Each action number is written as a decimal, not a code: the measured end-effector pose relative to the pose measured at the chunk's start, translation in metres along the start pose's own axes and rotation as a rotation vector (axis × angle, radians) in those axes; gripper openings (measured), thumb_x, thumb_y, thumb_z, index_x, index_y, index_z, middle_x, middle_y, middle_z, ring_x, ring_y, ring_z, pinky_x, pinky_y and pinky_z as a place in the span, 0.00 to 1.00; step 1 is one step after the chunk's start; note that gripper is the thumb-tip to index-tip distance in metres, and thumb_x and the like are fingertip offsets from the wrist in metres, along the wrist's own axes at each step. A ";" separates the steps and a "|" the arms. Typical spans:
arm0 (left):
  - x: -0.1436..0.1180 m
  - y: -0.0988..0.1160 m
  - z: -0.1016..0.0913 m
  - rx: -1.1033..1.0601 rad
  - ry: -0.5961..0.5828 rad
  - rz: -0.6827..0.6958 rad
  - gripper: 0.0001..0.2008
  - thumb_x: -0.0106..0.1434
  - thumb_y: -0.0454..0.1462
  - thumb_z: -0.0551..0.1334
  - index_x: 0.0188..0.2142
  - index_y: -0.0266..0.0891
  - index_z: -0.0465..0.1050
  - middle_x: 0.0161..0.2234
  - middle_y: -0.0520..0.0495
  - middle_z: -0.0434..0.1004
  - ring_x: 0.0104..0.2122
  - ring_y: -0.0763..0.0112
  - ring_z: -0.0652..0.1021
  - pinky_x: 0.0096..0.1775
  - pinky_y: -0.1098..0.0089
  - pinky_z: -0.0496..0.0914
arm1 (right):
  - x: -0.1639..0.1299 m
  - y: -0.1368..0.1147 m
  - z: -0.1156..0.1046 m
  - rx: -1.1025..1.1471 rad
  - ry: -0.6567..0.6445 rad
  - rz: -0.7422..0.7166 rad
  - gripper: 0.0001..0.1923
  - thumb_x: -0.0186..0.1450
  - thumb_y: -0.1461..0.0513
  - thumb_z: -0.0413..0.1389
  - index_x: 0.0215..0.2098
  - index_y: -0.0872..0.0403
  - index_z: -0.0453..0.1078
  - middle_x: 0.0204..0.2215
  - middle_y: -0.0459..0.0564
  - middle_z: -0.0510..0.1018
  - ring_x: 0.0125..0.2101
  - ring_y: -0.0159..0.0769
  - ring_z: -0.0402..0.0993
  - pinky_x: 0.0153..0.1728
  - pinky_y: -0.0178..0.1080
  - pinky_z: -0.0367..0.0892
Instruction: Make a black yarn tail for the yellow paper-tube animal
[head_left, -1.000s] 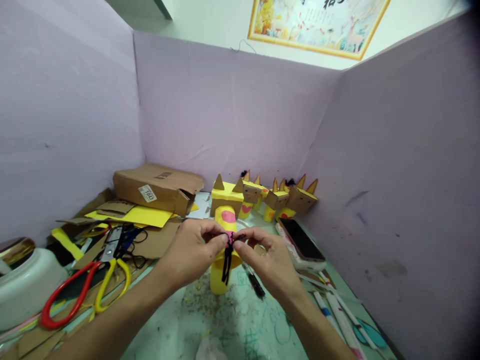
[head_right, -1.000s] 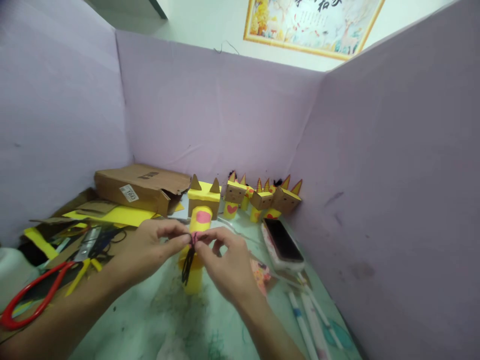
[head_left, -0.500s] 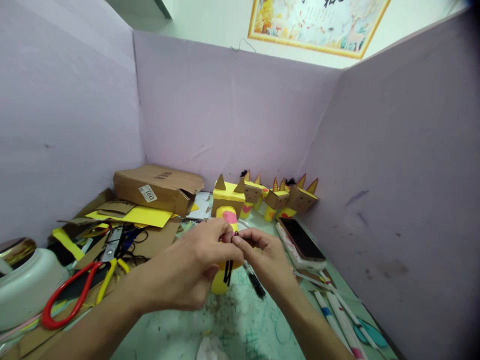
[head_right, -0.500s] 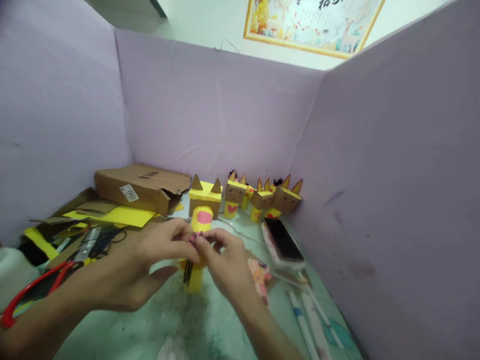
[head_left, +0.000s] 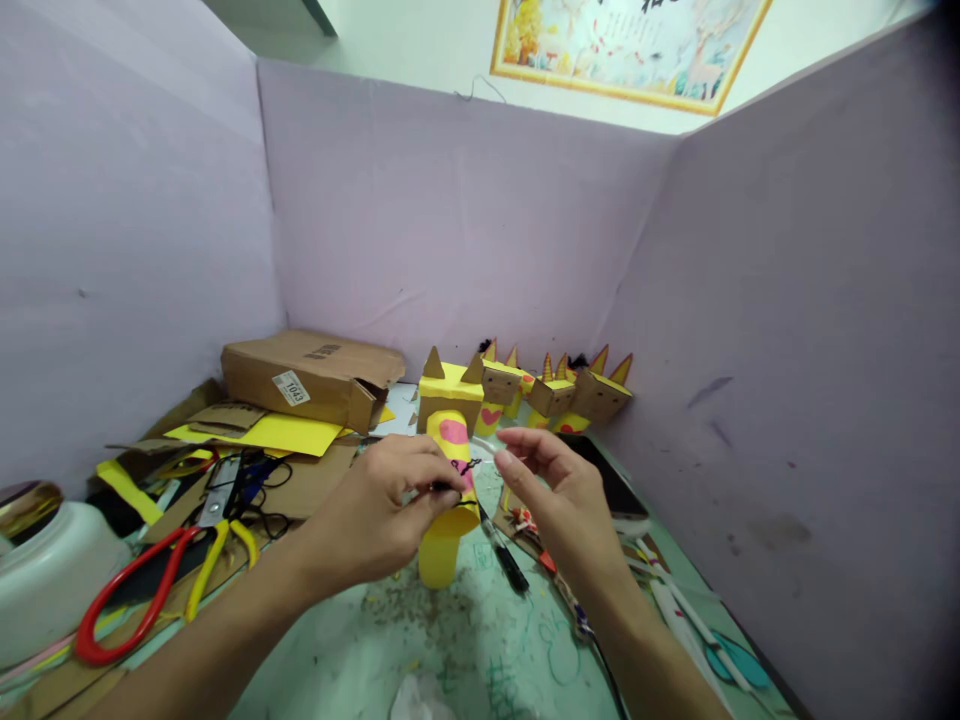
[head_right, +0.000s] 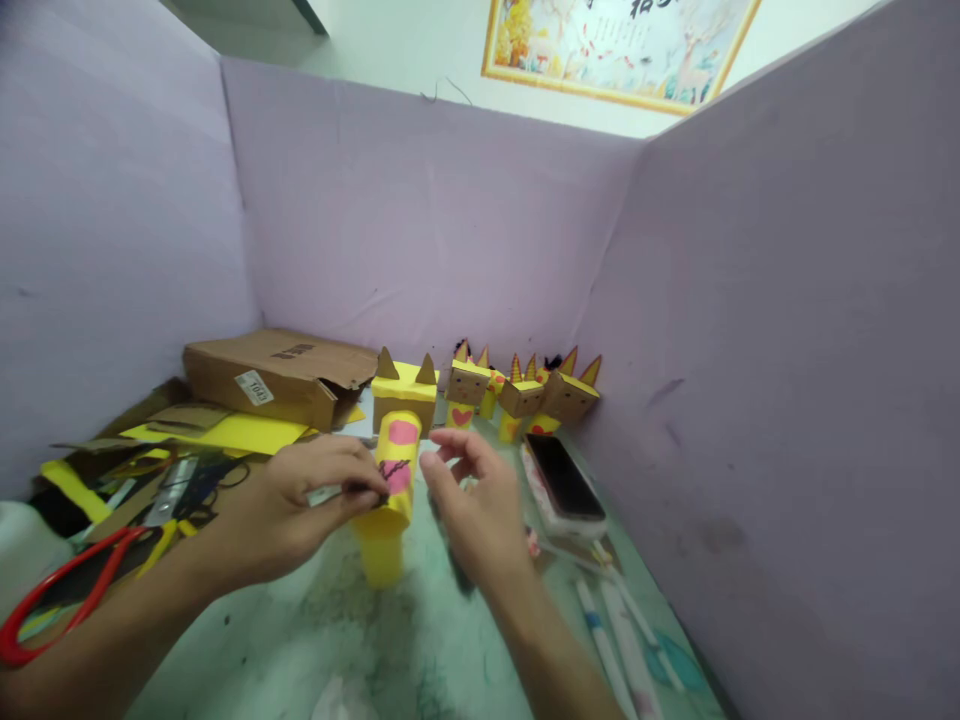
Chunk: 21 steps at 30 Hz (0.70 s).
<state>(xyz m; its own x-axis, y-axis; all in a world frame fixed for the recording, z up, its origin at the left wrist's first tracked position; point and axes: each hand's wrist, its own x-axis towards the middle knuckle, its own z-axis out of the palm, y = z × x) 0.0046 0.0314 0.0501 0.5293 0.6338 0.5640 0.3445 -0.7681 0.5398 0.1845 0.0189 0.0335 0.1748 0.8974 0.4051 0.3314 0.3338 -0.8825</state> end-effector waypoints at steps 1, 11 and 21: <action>0.001 0.002 0.000 -0.032 -0.003 -0.069 0.07 0.59 0.29 0.58 0.30 0.36 0.76 0.28 0.49 0.75 0.30 0.71 0.73 0.34 0.70 0.65 | -0.001 -0.003 -0.002 -0.025 0.019 -0.024 0.13 0.57 0.55 0.57 0.37 0.54 0.72 0.29 0.48 0.75 0.29 0.36 0.70 0.32 0.39 0.65; 0.006 0.010 0.001 -0.031 -0.058 -0.374 0.06 0.57 0.33 0.59 0.27 0.37 0.74 0.25 0.52 0.76 0.28 0.71 0.72 0.30 0.73 0.63 | -0.008 -0.011 -0.009 -0.240 -0.259 -0.127 0.04 0.53 0.64 0.59 0.29 0.52 0.72 0.26 0.44 0.75 0.23 0.31 0.65 0.25 0.35 0.62; 0.005 0.011 0.002 -0.031 -0.058 -0.394 0.07 0.56 0.34 0.58 0.28 0.38 0.75 0.25 0.51 0.76 0.28 0.70 0.72 0.30 0.73 0.63 | -0.010 -0.009 0.005 -0.117 -0.207 -0.143 0.06 0.58 0.61 0.56 0.26 0.54 0.73 0.22 0.45 0.74 0.23 0.32 0.65 0.26 0.36 0.61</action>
<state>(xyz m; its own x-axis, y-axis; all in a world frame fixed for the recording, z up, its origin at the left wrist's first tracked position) 0.0122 0.0260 0.0576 0.4049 0.8722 0.2743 0.5071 -0.4639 0.7264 0.1749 0.0086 0.0357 -0.0709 0.8873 0.4557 0.4459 0.4368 -0.7812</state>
